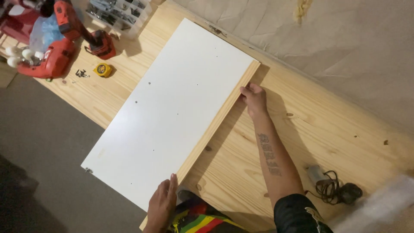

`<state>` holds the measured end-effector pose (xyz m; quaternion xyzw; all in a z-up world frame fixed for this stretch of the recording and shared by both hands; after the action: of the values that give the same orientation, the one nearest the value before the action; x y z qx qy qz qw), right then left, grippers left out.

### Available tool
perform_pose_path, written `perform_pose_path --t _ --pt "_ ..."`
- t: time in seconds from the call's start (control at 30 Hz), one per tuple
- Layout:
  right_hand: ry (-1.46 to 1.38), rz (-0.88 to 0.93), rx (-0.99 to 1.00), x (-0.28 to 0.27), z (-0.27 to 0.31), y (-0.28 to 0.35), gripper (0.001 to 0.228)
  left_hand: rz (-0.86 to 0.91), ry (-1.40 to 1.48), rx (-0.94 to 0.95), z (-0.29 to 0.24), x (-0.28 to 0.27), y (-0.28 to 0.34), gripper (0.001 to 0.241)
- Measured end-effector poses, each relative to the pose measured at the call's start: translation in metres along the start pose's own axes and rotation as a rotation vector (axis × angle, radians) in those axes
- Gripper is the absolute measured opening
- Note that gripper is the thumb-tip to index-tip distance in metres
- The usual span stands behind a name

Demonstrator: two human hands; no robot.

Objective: Attaching metal hinges to wooden strips and boards using a power drill and screws.

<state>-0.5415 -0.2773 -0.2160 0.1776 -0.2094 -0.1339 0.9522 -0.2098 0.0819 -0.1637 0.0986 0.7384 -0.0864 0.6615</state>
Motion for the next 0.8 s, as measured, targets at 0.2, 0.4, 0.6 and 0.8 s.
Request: perform_pose_path --t 0.2,0.4,0.6,0.8 --pt "-0.09 -0.105 0.068 -0.001 0.01 -0.002 0.024 -0.024 0.038 0.023 -0.012 0.0 -0.013 0.108" --pt "-0.055 -0.173 0.106 -0.009 0.012 -0.009 0.026 -0.029 0.068 0.071 -0.015 -0.001 -0.017 0.112" --pt "-0.005 -0.23 0.137 -0.009 0.017 -0.009 0.038 -0.01 0.043 0.022 -0.014 0.014 -0.015 0.13" --pt "0.154 -0.235 0.171 -0.012 0.024 -0.01 0.041 0.178 -0.002 -0.057 -0.012 0.023 -0.012 0.126"
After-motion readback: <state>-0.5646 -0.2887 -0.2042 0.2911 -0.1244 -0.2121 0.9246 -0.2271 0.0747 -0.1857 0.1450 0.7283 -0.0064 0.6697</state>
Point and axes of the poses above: each hand's wrist, its own y-axis away from the middle knuckle, its own x-axis out of the palm, z = x × y, the point moved 3 cm from there along -y, towards the middle knuckle, and after that the axes turned 6 degrees about -y, right-handed, at the moved point
